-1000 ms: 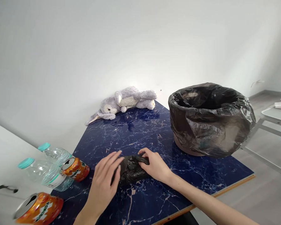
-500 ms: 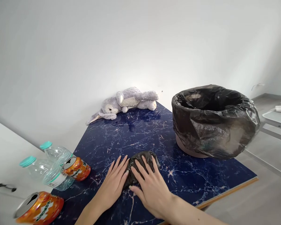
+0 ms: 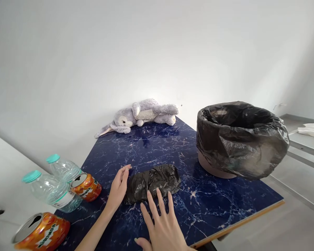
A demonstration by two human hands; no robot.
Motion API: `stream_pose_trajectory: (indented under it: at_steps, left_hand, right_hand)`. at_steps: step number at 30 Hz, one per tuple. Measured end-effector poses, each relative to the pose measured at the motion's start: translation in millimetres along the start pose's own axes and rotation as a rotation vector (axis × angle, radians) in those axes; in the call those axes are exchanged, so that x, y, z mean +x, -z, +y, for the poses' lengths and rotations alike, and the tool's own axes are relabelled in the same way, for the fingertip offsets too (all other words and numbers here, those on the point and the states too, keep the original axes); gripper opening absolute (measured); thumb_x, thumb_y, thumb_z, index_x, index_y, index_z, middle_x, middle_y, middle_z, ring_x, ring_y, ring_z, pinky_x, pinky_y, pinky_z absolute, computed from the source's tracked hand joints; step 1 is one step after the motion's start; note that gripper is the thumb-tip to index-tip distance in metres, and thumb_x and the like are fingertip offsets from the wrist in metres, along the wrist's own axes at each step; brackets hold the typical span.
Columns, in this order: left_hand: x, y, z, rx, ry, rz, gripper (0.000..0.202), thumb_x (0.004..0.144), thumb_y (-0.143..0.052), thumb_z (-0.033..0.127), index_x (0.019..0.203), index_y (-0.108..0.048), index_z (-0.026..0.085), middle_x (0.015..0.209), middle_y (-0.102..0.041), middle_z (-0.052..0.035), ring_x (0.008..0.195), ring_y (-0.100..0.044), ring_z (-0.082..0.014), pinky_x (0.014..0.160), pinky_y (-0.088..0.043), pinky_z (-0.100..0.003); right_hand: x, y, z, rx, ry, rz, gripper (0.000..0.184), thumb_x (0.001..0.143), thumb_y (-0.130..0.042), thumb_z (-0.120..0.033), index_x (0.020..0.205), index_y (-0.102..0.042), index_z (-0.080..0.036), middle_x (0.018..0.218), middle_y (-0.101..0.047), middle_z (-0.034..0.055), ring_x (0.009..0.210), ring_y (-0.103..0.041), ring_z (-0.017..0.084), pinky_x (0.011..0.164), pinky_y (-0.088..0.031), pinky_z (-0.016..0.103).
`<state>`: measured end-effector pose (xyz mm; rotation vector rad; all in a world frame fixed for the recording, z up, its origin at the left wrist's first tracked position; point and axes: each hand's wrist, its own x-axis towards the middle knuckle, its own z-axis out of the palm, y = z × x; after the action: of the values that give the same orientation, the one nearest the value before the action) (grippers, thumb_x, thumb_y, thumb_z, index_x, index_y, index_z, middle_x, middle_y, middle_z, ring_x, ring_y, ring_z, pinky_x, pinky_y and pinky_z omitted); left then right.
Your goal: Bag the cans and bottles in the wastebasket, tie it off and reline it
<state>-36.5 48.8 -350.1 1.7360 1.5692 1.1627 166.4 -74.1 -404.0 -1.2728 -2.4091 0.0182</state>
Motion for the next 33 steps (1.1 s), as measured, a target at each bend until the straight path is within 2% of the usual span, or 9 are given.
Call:
stream_pose_trajectory:
  at_steps: [3, 7, 9, 12, 16, 20, 24, 29, 33]
  left_hand:
    - [-3.9, 1.9, -2.4, -0.013, -0.008, 0.011, 0.048, 0.105, -0.045, 0.062, 0.129, -0.065, 0.025, 0.141, -0.067, -0.0120, 0.131, -0.063, -0.0280, 0.117, -0.046, -0.048]
    - [-4.0, 2.8, -6.8, -0.020, -0.002, 0.057, 0.051, 0.103, -0.044, 0.065, 0.125, -0.065, 0.024, 0.136, -0.067, -0.0130, 0.129, -0.063, -0.0292, 0.114, -0.047, -0.049]
    - [-3.3, 3.1, -9.5, -0.020, 0.006, 0.072, 0.051, 0.103, -0.043, 0.065, 0.123, -0.065, 0.024, 0.135, -0.067, -0.0133, 0.129, -0.063, -0.0299, 0.113, -0.047, -0.049]
    - [-3.0, 2.8, -11.7, -0.022, 0.005, 0.079, 0.050, 0.102, -0.044, 0.065, 0.120, -0.066, 0.023, 0.131, -0.067, -0.0133, 0.125, -0.064, -0.0301, 0.111, -0.049, -0.049]
    - [-5.0, 2.4, -9.1, -0.007, -0.023, 0.064, 0.044, 0.104, -0.046, 0.060, 0.116, -0.067, 0.023, 0.128, -0.066, -0.0120, 0.121, -0.066, -0.0282, 0.110, -0.049, -0.047]
    - [-6.8, 3.0, -5.4, 0.013, -0.044, 0.047, 0.040, 0.106, -0.044, 0.056, 0.115, -0.067, 0.023, 0.126, -0.066, -0.0112, 0.118, -0.066, -0.0270, 0.111, -0.049, -0.046]
    - [-6.2, 2.0, -5.7, 0.027, -0.037, 0.047, 0.042, 0.106, -0.044, 0.058, 0.114, -0.067, 0.024, 0.125, -0.066, -0.0110, 0.118, -0.066, -0.0277, 0.110, -0.049, -0.047]
    - [-6.8, 0.2, -3.2, 0.046, -0.064, 0.029, 0.043, 0.105, -0.044, 0.058, 0.113, -0.068, 0.023, 0.122, -0.067, -0.0107, 0.118, -0.065, -0.0279, 0.109, -0.049, -0.046]
    - [-8.9, 0.5, 3.1, 0.071, -0.045, -0.004, 0.041, 0.106, -0.044, 0.057, 0.112, -0.068, 0.024, 0.122, -0.067, -0.0102, 0.117, -0.065, -0.0276, 0.109, -0.050, -0.045]
  right_hand:
    - [11.7, -0.8, -6.0, 0.031, -0.100, -0.091, 0.081, 0.100, -0.037, -0.078, 0.166, -0.037, -0.031, 0.173, -0.025, 0.0110, 0.155, -0.023, 0.059, 0.110, -0.019, 0.095]
    - [43.1, 13.0, 18.9, 0.037, -0.246, -0.130, 0.078, 0.106, -0.026, -0.072, 0.166, -0.037, -0.024, 0.175, -0.021, 0.0103, 0.161, -0.014, 0.050, 0.121, -0.011, 0.085]
    - [60.3, 17.8, 47.9, 0.022, -0.307, -0.150, 0.078, 0.107, -0.021, -0.069, 0.167, -0.035, -0.021, 0.175, -0.023, 0.0112, 0.162, -0.013, 0.046, 0.124, -0.011, 0.080]
    - [83.1, 19.0, 106.1, -0.021, -0.384, -0.166, 0.075, 0.109, -0.020, -0.064, 0.168, -0.035, -0.020, 0.176, -0.025, 0.0111, 0.163, -0.015, 0.044, 0.125, -0.014, 0.077]
    - [102.6, 17.0, 179.6, -0.077, -0.487, -0.093, 0.068, 0.110, -0.025, -0.055, 0.161, -0.047, -0.016, 0.172, -0.037, 0.0119, 0.160, -0.027, 0.039, 0.129, -0.021, 0.063]
    - [110.2, 14.6, 215.6, -0.106, -0.590, -0.010, 0.068, 0.110, -0.025, -0.047, 0.156, -0.049, -0.003, 0.167, -0.041, 0.0209, 0.158, -0.028, 0.041, 0.127, -0.025, 0.060]
    - [108.2, 9.6, 220.2, -0.124, -0.612, 0.051, 0.065, 0.109, -0.027, -0.043, 0.150, -0.053, 0.001, 0.164, -0.044, 0.0241, 0.159, -0.025, 0.040, 0.127, -0.026, 0.057]
    - [96.9, 13.7, 200.6, -0.158, -0.622, 0.092, 0.061, 0.107, -0.032, -0.042, 0.141, -0.061, 0.000, 0.163, -0.043, 0.0261, 0.158, -0.023, 0.046, 0.125, -0.026, 0.065]
    - [95.1, 24.1, 171.7, -0.184, -0.424, 0.283, 0.057, 0.108, -0.028, -0.036, 0.149, -0.058, -0.008, 0.166, -0.043, 0.0184, 0.160, -0.026, 0.036, 0.131, -0.021, 0.055]
